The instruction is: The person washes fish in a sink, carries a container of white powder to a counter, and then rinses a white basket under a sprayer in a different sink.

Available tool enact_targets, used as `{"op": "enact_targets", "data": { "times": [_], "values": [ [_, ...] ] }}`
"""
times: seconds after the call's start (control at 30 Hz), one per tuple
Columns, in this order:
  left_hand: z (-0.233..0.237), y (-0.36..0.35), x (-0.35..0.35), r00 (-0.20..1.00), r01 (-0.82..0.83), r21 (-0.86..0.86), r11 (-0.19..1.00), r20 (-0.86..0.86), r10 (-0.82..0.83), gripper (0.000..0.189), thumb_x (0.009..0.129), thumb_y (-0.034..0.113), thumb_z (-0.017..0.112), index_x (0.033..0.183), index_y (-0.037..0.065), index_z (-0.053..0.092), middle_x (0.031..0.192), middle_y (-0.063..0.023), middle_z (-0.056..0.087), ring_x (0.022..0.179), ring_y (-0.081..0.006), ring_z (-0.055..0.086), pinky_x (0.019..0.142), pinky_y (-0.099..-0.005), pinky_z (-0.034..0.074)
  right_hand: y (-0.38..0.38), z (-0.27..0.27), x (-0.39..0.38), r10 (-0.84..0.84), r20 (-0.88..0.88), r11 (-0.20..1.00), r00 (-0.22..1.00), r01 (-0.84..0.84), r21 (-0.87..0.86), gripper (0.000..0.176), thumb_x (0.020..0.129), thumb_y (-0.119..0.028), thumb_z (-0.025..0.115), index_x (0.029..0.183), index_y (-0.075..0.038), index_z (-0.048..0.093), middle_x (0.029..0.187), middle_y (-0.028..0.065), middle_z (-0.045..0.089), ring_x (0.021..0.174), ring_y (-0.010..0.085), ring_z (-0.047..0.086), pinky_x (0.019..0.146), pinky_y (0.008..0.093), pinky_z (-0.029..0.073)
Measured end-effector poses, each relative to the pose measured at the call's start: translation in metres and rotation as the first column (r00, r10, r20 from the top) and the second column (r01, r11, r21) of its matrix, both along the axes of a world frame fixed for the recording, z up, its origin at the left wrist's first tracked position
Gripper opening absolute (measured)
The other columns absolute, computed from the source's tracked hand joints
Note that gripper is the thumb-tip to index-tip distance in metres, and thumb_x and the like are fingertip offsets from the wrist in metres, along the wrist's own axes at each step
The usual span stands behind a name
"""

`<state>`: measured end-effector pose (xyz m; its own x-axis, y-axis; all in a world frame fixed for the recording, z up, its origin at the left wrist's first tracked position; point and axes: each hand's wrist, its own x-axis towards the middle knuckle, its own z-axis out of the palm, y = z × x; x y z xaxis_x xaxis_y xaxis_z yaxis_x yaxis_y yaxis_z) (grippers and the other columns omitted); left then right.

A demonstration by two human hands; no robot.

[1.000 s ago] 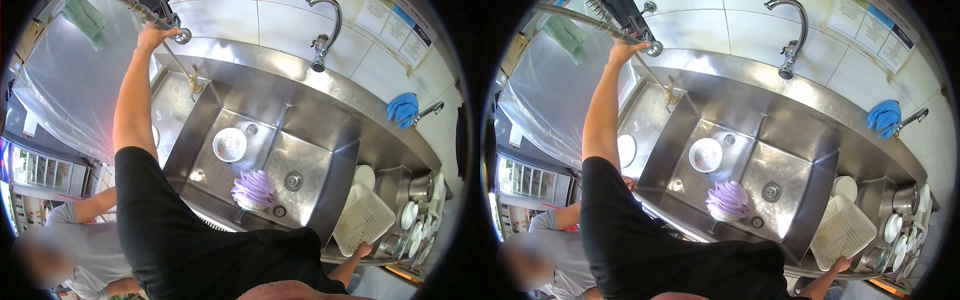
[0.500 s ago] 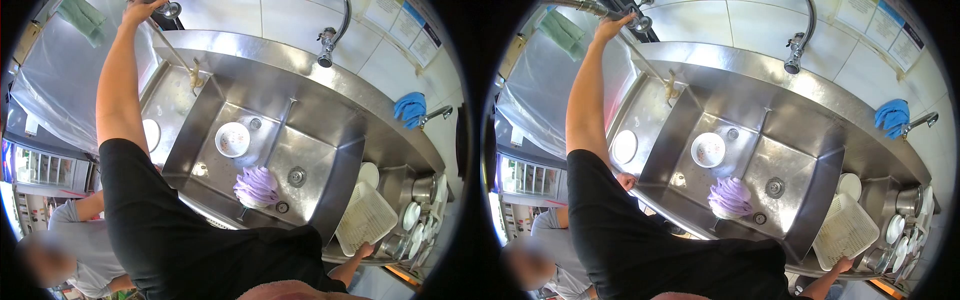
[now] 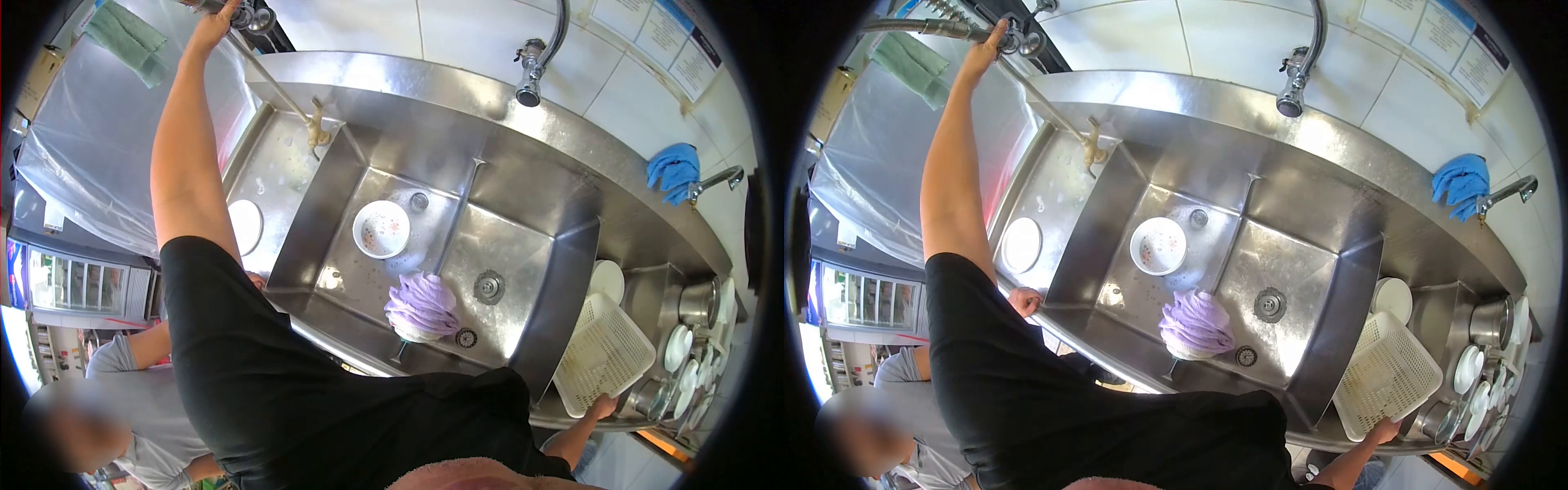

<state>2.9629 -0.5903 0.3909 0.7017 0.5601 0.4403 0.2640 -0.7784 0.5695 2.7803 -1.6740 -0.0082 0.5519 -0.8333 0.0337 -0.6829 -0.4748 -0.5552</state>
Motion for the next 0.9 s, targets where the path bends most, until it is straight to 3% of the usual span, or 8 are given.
{"op": "enact_targets", "data": {
  "times": [0.13, 0.23, 0.43, 0.53, 0.73, 0.83, 0.9],
  "values": [
    [-0.005, -0.007, -0.006, 0.992, -0.024, -0.086, 0.996, 0.125, 0.034, 0.072, 0.078, 0.062, 0.057, 0.113, -0.001, 0.058, 0.098, -0.0090, 0.059, 0.086, -0.0183, 0.053, 0.076, -0.0293, 0.042, 0.002, 0.004, 0.001, -0.002, -0.026, 1.000, 1.000, 0.002, 0.006, 0.045, 0.074, -0.012, 0.047, 0.117, -0.006, 0.058, 0.105, 0.0190, 0.063, 0.093, 0.0362, 0.061, 0.080, 0.0446, 0.046],
    [-0.007, -0.002, -0.014, 0.991, -0.079, -0.175, 0.981, 0.097, 0.097, 0.063, 0.077, 0.058, 0.062, 0.102, 0.000, 0.061, 0.085, -0.0050, 0.059, 0.070, -0.0131, 0.049, 0.062, -0.0271, 0.041, 0.002, 0.004, 0.001, 0.007, -0.049, 0.999, 0.999, -0.009, -0.039, 0.044, 0.075, -0.014, 0.047, 0.116, -0.006, 0.058, 0.105, 0.0190, 0.063, 0.093, 0.0365, 0.061, 0.079, 0.0448, 0.046],
    [-0.012, -0.017, -0.030, 0.980, -0.077, -0.037, 0.996, 0.183, 0.082, 0.054, 0.074, 0.053, 0.068, 0.089, 0.001, 0.063, 0.074, -0.0014, 0.055, 0.063, -0.0105, 0.044, 0.055, -0.0265, 0.037, -0.006, -0.002, 0.003, -0.015, -0.040, 1.000, 0.999, 0.015, -0.012, 0.045, 0.075, -0.012, 0.048, 0.118, -0.006, 0.057, 0.107, 0.0183, 0.063, 0.092, 0.0354, 0.061, 0.078, 0.0444, 0.047],
    [-0.015, -0.013, -0.031, 0.981, -0.104, -0.109, 0.989, 0.151, 0.120, 0.056, 0.074, 0.053, 0.068, 0.091, 0.000, 0.064, 0.076, -0.0020, 0.056, 0.067, -0.0103, 0.047, 0.059, -0.0261, 0.039, -0.009, -0.004, 0.003, -0.045, -0.012, 0.998, 0.999, 0.045, 0.037, 0.047, 0.073, -0.009, 0.048, 0.120, -0.006, 0.056, 0.108, 0.0174, 0.063, 0.093, 0.0348, 0.061, 0.078, 0.0439, 0.047],
    [-0.033, -0.017, -0.034, 0.923, 0.181, -0.255, 0.950, 0.377, -0.075, 0.056, 0.075, 0.050, 0.069, 0.096, -0.001, 0.064, 0.085, -0.0052, 0.060, 0.082, -0.0120, 0.053, 0.077, -0.0267, 0.042, -0.015, -0.009, 0.001, -0.040, -0.005, 0.998, 0.999, 0.040, 0.050, 0.050, 0.071, -0.007, 0.047, 0.121, -0.006, 0.056, 0.109, 0.0166, 0.063, 0.094, 0.0340, 0.061, 0.079, 0.0426, 0.048],
    [-0.039, -0.008, -0.037, 0.935, 0.128, -0.142, 0.981, 0.347, -0.072, 0.050, 0.077, 0.046, 0.068, 0.097, -0.001, 0.065, 0.090, -0.0071, 0.062, 0.087, -0.0166, 0.055, 0.084, -0.0295, 0.041, -0.022, -0.011, 0.001, 0.016, -0.057, 0.997, 0.998, -0.021, -0.079, 0.048, 0.073, -0.009, 0.049, 0.120, -0.005, 0.056, 0.109, 0.0165, 0.063, 0.093, 0.0337, 0.062, 0.079, 0.0421, 0.048],
    [-0.044, -0.020, -0.044, 0.927, -0.104, -0.012, 0.995, 0.362, 0.101, 0.061, 0.067, 0.059, 0.070, 0.101, 0.008, 0.067, 0.101, -0.0119, 0.066, 0.096, -0.0226, 0.059, 0.086, -0.0325, 0.043, -0.078, -0.057, -0.009, 0.085, -0.076, 0.976, 0.993, -0.098, -0.193, 0.045, 0.076, -0.011, 0.051, 0.120, -0.004, 0.056, 0.109, 0.0165, 0.063, 0.093, 0.0335, 0.062, 0.079, 0.0419, 0.048]
  ]
}}
